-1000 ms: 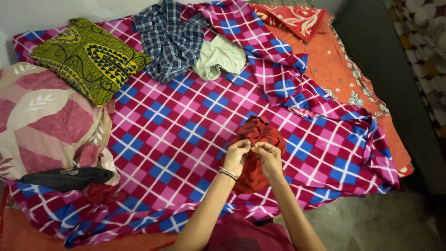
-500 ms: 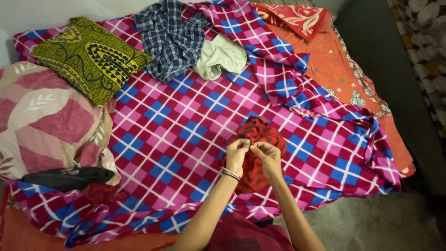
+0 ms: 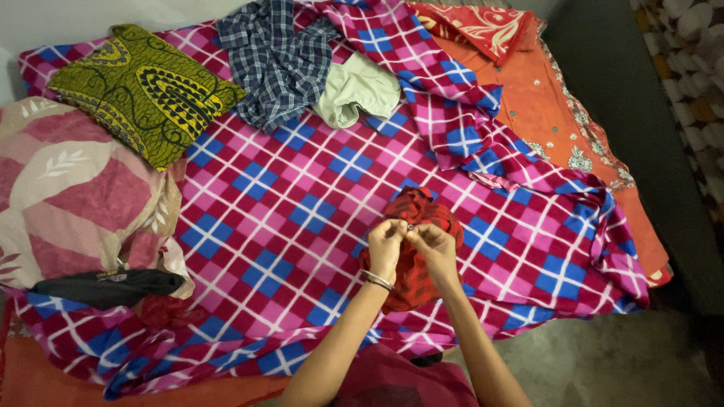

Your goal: The person picks up a red checkered shirt from a bed, spreads it out, and folds it into a square shape.

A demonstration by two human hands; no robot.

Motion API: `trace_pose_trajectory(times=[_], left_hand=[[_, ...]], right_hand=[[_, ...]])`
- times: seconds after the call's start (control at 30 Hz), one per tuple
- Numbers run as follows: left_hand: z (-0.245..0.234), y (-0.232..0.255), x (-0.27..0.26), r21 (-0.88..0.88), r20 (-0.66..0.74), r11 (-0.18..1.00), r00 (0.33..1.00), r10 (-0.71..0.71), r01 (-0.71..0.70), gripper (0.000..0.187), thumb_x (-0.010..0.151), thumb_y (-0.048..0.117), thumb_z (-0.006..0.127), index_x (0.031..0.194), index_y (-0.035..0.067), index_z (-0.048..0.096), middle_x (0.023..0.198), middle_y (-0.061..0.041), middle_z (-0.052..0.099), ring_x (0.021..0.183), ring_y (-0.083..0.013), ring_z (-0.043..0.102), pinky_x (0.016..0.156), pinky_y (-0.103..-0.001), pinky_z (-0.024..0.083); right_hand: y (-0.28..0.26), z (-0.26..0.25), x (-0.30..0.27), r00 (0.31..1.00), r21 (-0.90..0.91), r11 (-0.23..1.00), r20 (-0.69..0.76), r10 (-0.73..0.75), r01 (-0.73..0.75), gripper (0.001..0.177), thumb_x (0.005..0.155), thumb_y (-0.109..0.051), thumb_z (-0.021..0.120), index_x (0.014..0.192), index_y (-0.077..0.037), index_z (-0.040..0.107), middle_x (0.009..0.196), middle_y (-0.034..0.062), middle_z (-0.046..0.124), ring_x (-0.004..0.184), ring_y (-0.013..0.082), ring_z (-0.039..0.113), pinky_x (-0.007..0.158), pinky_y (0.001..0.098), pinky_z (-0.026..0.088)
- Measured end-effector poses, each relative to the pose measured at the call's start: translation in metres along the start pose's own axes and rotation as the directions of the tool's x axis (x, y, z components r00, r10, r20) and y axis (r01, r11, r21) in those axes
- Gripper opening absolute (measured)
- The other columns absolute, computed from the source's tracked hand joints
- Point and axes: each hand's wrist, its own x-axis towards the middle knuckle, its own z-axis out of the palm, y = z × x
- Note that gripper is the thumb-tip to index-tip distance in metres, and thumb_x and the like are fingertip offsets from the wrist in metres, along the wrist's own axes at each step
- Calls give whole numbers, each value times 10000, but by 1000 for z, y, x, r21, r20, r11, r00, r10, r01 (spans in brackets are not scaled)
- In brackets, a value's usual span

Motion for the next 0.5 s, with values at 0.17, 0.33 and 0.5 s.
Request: trace_pose_trajectory(times=[0.17, 0.33, 0.5], left_hand=[[1, -1, 8, -56, 40, 998, 999, -17, 19, 153, 958, 154, 706, 909, 10, 725, 827, 9, 708, 760, -64, 623, 708, -235, 494], [-4, -9, 3, 20, 129, 996, 988, 82, -85, 185, 956, 212, 749, 997, 42, 691, 877, 31, 682, 799, -51, 614, 721, -228, 507], [-12, -20, -13, 337, 265, 908, 950, 163, -250, 331, 753, 190, 894, 938, 26, 674, 813, 1, 704, 717, -76, 646, 646, -267, 543]], right_hand=[[10, -8, 3, 999, -260, 966, 51, 6, 7, 100, 894, -1, 781, 978, -18, 729, 821, -8, 701, 709, 43, 594, 616, 208, 469], [21, -24, 15, 995, -62, 993, 9, -98, 98, 131, 895, 24, 749, 989, -39, 683, 872, -42, 705, 780, 28, 642, 705, 174, 520], [19, -40, 25, 984, 3, 996, -158, -83, 85, 199, 882, 49, 779, 916, -66, 620, 741, -43, 645, 631, 28, 567, 572, 175, 443]])
